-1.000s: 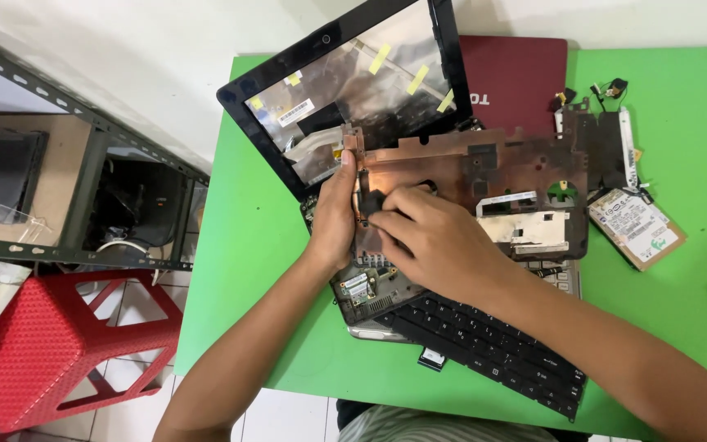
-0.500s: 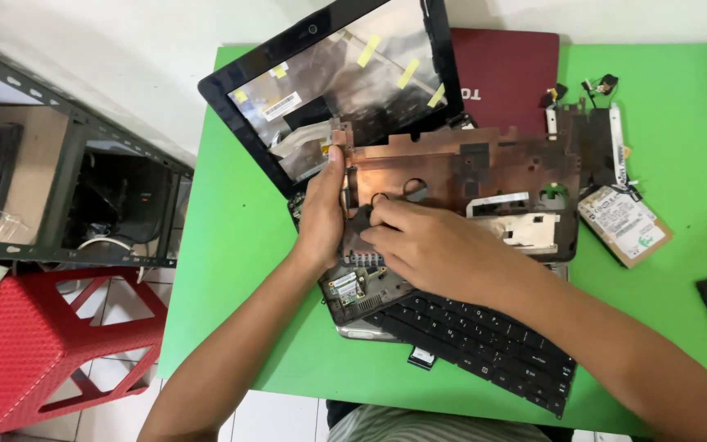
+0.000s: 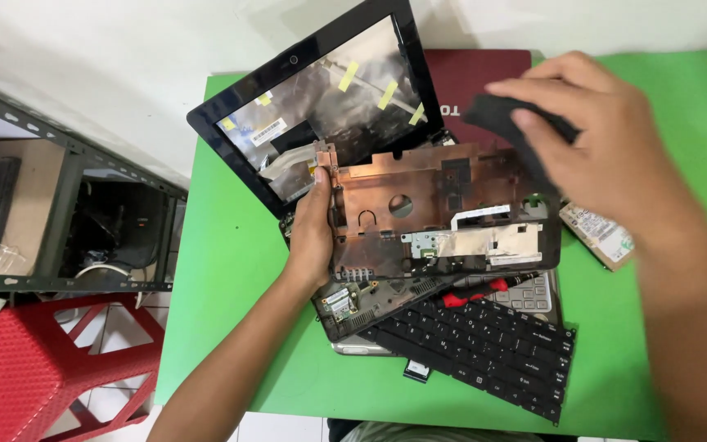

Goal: Disassembling a laptop to remove internal components including the keyboard, hard drive, and internal chassis frame.

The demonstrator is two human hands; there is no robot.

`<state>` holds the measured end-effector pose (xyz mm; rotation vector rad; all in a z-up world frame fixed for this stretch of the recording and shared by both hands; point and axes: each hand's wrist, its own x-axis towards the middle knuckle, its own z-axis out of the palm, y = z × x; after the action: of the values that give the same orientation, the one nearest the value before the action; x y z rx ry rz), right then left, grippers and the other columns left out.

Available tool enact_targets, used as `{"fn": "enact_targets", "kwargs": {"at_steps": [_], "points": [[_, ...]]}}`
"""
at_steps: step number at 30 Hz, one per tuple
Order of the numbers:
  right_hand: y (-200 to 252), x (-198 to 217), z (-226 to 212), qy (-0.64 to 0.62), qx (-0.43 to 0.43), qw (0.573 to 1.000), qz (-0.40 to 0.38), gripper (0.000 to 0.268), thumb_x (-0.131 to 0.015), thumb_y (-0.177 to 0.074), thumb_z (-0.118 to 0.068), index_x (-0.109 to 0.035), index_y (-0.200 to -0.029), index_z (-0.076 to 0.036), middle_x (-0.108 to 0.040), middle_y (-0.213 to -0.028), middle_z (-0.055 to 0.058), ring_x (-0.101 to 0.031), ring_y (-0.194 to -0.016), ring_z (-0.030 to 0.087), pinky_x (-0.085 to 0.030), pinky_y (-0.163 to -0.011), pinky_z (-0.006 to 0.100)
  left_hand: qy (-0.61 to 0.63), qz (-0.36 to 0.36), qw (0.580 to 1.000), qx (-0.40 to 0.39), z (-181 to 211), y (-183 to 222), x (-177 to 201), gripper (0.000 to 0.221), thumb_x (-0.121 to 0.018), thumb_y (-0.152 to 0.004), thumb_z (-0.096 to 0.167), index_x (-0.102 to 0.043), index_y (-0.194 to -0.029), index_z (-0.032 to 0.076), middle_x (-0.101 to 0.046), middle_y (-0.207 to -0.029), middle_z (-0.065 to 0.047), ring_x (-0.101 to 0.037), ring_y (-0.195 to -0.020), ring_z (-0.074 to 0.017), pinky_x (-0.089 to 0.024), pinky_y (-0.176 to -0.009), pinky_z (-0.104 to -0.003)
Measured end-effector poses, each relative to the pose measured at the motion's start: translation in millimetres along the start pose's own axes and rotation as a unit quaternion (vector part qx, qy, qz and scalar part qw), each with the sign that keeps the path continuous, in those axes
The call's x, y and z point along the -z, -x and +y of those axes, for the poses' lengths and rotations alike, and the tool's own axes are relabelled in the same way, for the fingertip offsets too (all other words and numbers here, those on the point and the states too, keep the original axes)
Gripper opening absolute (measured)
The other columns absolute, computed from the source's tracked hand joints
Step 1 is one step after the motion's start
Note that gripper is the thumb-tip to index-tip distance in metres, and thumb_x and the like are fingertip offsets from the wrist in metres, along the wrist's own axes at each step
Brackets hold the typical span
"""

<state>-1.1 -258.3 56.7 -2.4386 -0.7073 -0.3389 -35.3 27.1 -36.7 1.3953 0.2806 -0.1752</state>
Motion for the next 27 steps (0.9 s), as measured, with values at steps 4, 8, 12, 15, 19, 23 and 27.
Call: {"fn": "enact_targets", "kwargs": {"at_steps": [4,8,12,15,19,23,27], "points": [[7.0,15.2,27.2,0.056,-0.07,0.991,-0.099,0.034,-0.064,-0.098,-0.007,-0.075,-0.13,-0.015,-0.067,-0.122,0.011,-0.062,-0.103,0.027,-0.054,-0.068,0.04,-0.09,0.009,0.996,-0.008,8.8,4.3,-3.5,0.06,-0.034,-0.097,0.063,-0.068,-0.089,0.014,-0.069,-0.078,-0.002,-0.064,-0.074,-0.0158,-0.047,-0.075,-0.031],[11.8,16.2,35.8,0.044,-0.062,0.979,-0.189,0.028,-0.07,-0.09,-0.021,-0.08,-0.115,-0.018,-0.069,-0.119,0.001,-0.066,-0.102,0.022,-0.048,-0.083,0.039,-0.09,0.0,0.996,-0.019,8.5,4.5,-5.2,0.064,-0.033,-0.096,0.061,-0.073,-0.106,0.012,-0.076,-0.098,-0.006,-0.071,-0.092,-0.0197,-0.052,-0.087,-0.033],[14.7,36.2,41.5,0.053,-0.004,0.989,-0.136,0.023,-0.066,-0.093,-0.019,-0.075,-0.114,-0.014,-0.072,-0.117,0.005,-0.068,-0.107,0.025,-0.047,-0.097,0.042,0.003,-0.007,1.0,-0.029,-9.6,-3.9,2.0,0.059,-0.04,-0.101,0.056,-0.073,-0.096,0.007,-0.073,-0.079,-0.007,-0.069,-0.068,-0.0184,-0.053,-0.063,-0.031],[28.6,51.8,54.6,0.05,-0.051,0.997,-0.014,0.027,-0.052,-0.089,0.008,-0.072,-0.097,-0.007,-0.075,-0.115,0.003,-0.069,-0.112,0.019,-0.046,-0.094,0.033,0.004,0.003,0.999,-0.031,-14.3,-6.6,4.3,0.056,-0.041,-0.1,0.059,-0.069,-0.092,0.01,-0.069,-0.075,-0.003,-0.064,-0.066,-0.0142,-0.05,-0.064,-0.029],[29.7,63.5,53.3,0.067,-0.076,0.995,-0.001,0.034,-0.042,-0.094,0.015,-0.073,-0.092,0.001,-0.073,-0.105,0.012,-0.067,-0.107,0.025,-0.05,-0.092,0.038,0.0,0.025,0.999,-0.037,-20.1,-8.8,9.2,0.061,-0.042,-0.097,0.061,-0.073,-0.092,0.008,-0.076,-0.084,-0.008,-0.071,-0.076,-0.0164,-0.054,-0.07,-0.03],[13.4,53.0,26.9,0.027,-0.217,0.97,-0.108,0.039,-0.07,-0.089,-0.033,-0.07,-0.124,-0.014,-0.073,-0.115,0.007,-0.067,-0.101,0.026,-0.048,-0.084,0.042,0.108,-0.015,0.988,-0.107,-23.7,-9.6,12.1,0.048,-0.044,-0.104,0.054,-0.055,-0.074,0.017,-0.054,-0.059,0.005,-0.048,-0.049,-0.008,-0.036,-0.049,-0.026],[5.7,34.5,6.0,-0.024,-0.268,0.956,-0.119,0.04,-0.087,-0.078,-0.033,-0.074,-0.113,-0.019,-0.069,-0.082,0.0,-0.054,-0.074,0.014,-0.039,-0.068,0.029,0.206,-0.001,0.971,-0.124,-21.4,-7.9,10.8,0.064,-0.041,-0.101,0.052,-0.058,-0.138,0.002,-0.069,-0.126,-0.016,-0.07,-0.113,-0.0274,-0.059,-0.091,-0.039]]}}
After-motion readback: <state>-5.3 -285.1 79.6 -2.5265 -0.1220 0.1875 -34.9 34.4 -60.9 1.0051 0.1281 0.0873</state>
